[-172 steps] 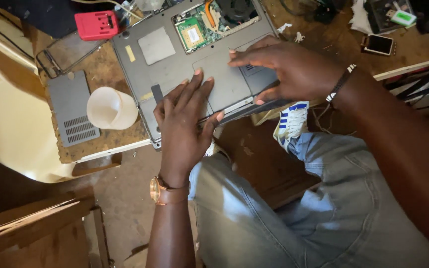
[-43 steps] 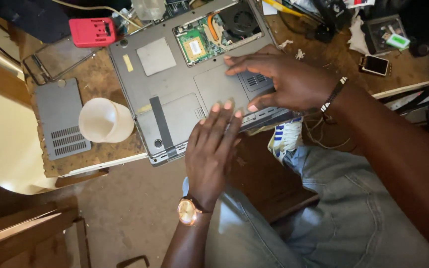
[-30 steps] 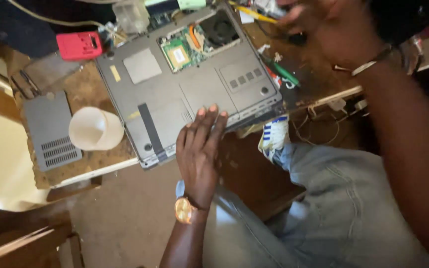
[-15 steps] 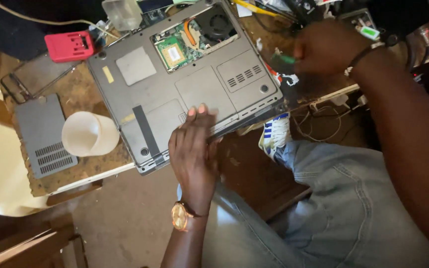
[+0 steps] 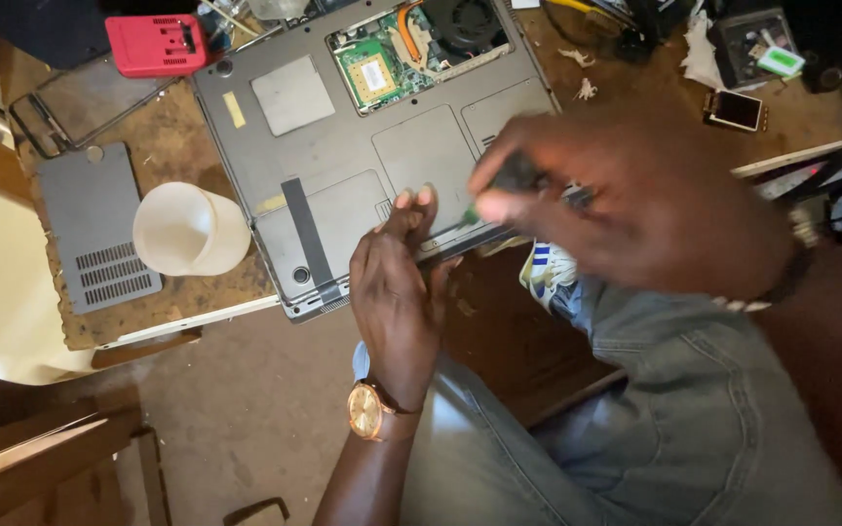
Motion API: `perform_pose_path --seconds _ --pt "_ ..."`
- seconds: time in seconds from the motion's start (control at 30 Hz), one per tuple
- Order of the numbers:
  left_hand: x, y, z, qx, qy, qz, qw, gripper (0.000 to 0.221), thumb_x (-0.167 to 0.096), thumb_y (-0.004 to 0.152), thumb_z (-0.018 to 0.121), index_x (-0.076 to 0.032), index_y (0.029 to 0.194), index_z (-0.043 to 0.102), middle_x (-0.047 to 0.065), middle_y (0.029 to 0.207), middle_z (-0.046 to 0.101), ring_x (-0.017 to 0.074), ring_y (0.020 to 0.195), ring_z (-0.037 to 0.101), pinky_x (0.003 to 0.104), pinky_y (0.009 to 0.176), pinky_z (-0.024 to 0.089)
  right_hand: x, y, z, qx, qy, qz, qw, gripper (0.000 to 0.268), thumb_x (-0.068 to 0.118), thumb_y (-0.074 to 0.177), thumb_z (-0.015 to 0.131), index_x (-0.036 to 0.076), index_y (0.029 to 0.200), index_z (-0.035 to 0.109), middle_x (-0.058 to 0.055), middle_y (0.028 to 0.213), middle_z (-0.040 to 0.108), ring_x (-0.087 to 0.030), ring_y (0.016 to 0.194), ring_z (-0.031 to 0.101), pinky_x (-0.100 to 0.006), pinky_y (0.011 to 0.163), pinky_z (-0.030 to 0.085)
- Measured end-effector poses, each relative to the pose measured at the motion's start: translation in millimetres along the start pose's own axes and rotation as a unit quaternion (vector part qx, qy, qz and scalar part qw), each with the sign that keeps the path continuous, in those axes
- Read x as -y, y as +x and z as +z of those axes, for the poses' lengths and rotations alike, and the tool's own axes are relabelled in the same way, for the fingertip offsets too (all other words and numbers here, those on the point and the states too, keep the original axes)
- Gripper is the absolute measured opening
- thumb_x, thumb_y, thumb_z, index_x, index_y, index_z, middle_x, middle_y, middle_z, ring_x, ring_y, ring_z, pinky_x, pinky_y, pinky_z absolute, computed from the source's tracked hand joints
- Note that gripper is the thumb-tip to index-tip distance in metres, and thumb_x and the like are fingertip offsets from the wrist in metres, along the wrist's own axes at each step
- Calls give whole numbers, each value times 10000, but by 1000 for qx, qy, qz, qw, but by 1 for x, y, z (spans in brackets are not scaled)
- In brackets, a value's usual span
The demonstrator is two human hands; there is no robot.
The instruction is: Repairing a laptop by removing the back panel and adjusting internal components using a screwdriver
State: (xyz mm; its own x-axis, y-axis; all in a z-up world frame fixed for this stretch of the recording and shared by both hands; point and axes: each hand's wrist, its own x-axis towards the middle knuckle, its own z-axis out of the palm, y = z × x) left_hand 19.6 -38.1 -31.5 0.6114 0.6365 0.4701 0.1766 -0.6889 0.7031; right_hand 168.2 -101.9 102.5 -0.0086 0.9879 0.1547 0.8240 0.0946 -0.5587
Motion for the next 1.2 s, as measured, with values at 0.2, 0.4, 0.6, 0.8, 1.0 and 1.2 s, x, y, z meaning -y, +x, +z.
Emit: perform_pose_path --seconds 0.2,0.4,0.6,0.8,1.0,1.2 --pt "7 -1 3 21 0 -28 999 400 -267 866 528 -44 1175 406 39 1218 533 223 1204 461 361 954 346 1 4 11 7 2 -45 999 214 258 871 467 82 951 558 -5 740 624 -139 549 560 -289 497 372" --pt "4 -1 0 5 -4 0 1000 415 -335 921 374 -18 1189 372 64 1225 528 258 1158 497 360 935 364 1 5 13 19 6 -26 999 205 257 860 487 88 953 554 12 681 614 -125 411 494 -294 462 358" --pt "1 -1 -1 7 4 5 1000 379 -280 924 404 -19 1195 359 58 1226 534 224 1177 488 349 956 357 -7 2 9 30 -58 -27 997 130 220 875 518 118 794 512 15 521 453 -135 417 402 -303 424 295" --pt "2 -1 -1 6 5 7 1000 359 -282 928 392 -32 1184 360 64 1223 536 235 1135 518 356 950 361 -6 2 1 47 -58 37 997 149 251 858 498 132 853 587 11 560 571 -160 410 512 -321 413 351" --pt "-1 0 -3 11 0 -2 1000 311 -211 913 448 -44 1166 378 57 1220 535 241 1181 482 355 952 360 -9 2 3 53 -76 22 995 162 259 869 490 121 866 575 -1 573 565 -169 414 518 -340 437 341" --pt "5 -2 1 5 7 11 1000 377 -304 938 357 -31 1198 348 54 1225 536 226 1141 524 348 947 362 -6 2 2 57 -57 53 995 154 248 854 500 115 878 575 -11 596 569 -166 490 527 -305 411 439"
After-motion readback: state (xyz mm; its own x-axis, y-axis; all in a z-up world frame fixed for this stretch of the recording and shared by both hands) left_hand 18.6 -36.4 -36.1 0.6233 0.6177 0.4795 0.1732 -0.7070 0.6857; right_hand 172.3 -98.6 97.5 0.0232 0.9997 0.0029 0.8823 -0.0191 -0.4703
